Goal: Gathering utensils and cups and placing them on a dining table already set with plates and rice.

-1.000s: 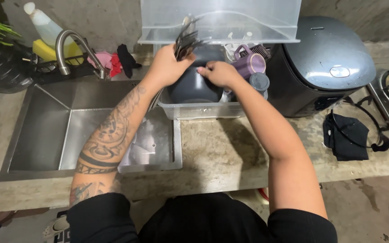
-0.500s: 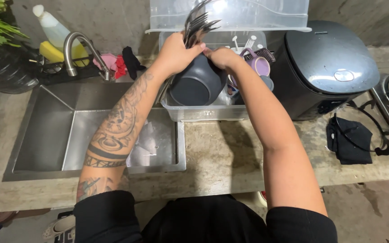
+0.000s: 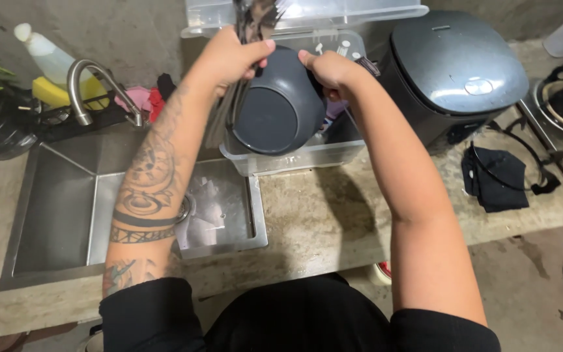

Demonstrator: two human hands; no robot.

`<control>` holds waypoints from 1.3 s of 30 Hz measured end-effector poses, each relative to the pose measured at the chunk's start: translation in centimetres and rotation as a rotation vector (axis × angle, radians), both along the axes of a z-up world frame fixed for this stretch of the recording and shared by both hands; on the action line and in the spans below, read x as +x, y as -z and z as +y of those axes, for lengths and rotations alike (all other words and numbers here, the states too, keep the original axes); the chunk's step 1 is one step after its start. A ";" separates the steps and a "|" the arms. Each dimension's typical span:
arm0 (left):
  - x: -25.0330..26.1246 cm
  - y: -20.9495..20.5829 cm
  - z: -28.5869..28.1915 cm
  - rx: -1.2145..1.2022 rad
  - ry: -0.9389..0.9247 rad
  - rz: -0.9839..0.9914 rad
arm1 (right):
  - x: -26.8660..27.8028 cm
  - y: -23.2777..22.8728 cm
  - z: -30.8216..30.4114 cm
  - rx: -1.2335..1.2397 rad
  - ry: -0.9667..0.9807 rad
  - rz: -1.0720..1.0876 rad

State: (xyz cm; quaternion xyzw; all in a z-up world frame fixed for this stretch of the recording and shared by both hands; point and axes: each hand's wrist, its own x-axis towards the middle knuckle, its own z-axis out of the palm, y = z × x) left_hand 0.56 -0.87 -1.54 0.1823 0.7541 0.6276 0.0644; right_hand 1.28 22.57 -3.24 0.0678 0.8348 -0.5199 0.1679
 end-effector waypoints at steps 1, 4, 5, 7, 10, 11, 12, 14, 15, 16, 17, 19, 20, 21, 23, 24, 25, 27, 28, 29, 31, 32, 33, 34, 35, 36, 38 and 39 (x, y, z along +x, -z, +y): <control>0.2 -0.4 -0.3 -0.001 0.009 -0.001 | 0.9 -0.5 0.5 -0.001 0.009 -0.001; 0.9 -1.0 -1.0 0.078 0.106 -0.116 | 4.3 -1.3 2.3 0.114 0.017 0.080; 1.1 -1.0 -1.1 0.037 0.098 -0.092 | 5.6 -1.3 3.0 0.136 0.003 0.121; 1.6 -0.4 -1.5 -0.005 0.098 -0.072 | 8.1 0.0 4.9 0.158 -0.003 0.157; 2.9 0.9 -1.5 -0.094 0.096 -0.053 | 14.1 2.7 7.3 0.374 -0.181 0.546; 3.5 1.4 -1.4 -0.141 0.083 -0.067 | 17.6 2.5 7.1 0.407 -0.142 0.607; 4.1 1.9 -1.3 -0.186 0.072 -0.079 | 21.1 2.3 7.0 0.443 -0.103 0.667; 4.7 3.7 -1.4 -0.145 0.092 -0.077 | 25.1 5.4 7.6 0.532 -0.030 0.680; 5.0 4.6 -1.4 -0.101 0.098 -0.076 | 27.1 6.9 7.9 0.619 0.031 0.695; 5.2 5.7 -1.4 -0.103 0.112 -0.077 | 28.4 8.8 8.2 0.623 0.042 0.689; 5.4 6.8 -1.5 -0.133 0.092 -0.033 | 29.6 10.6 8.4 0.667 0.071 0.723; 6.3 8.4 -1.5 -0.164 0.079 0.007 | 31.4 14.0 9.1 0.712 0.102 0.750; 7.0 8.9 -1.4 -0.220 0.042 0.026 | 32.0 15.6 9.3 0.751 0.117 0.825; 7.7 9.3 -1.3 -0.277 0.005 0.045 | 32.5 17.3 9.6 0.790 0.131 0.899; 8.4 11.2 -1.1 -0.303 -0.005 0.126 | 33.0 19.0 9.9 0.811 0.150 0.962; 8.8 12.3 -1.0 -0.325 -0.024 0.207 | 33.3 19.9 10.0 0.832 0.159 1.029; 9.1 12.7 -0.7 -0.327 -0.016 0.205 | 33.4 20.5 10.0 0.833 0.165 1.023; 10.1 13.8 -0.2 -0.295 -0.090 0.131 | 33.6 21.6 10.0 0.822 0.161 1.060; 10.2 14.6 -0.1 -0.295 -0.087 0.129 | 33.6 22.1 10.2 0.823 0.162 1.057; 10.4 15.3 0.0 -0.237 -0.098 0.076 | 33.6 22.7 10.4 0.801 0.149 1.036; 10.6 17.0 0.2 -0.178 -0.109 0.017 | 33.8 23.4 10.8 0.780 0.133 1.008; 10.6 17.9 0.2 -0.187 -0.118 0.091 | 33.9 23.6 11.0 0.767 0.122 0.988; 10.6 18.8 0.3 -0.196 -0.127 0.166 | 34.0 23.8 11.1 0.754 0.112 0.967; 10.6 19.2 0.5 -0.196 -0.128 0.162 | 34.0 23.9 11.4 0.753 0.109 0.964; 10.5 19.6 0.7 -0.190 -0.130 0.156 | 34.0 23.9 11.6 0.744 0.098 0.947; 10.6 20.1 0.9 -0.187 -0.130 0.145 | 34.2 24.0 11.8 0.734 0.089 0.925; 11.1 19.6 1.5 -0.127 -0.141 0.001 | 34.3 24.3 12.2 0.734 0.072 0.902; 11.3 19.4 1.8 -0.064 -0.152 -0.136 | 34.4 24.4 12.3 0.737 0.057 0.886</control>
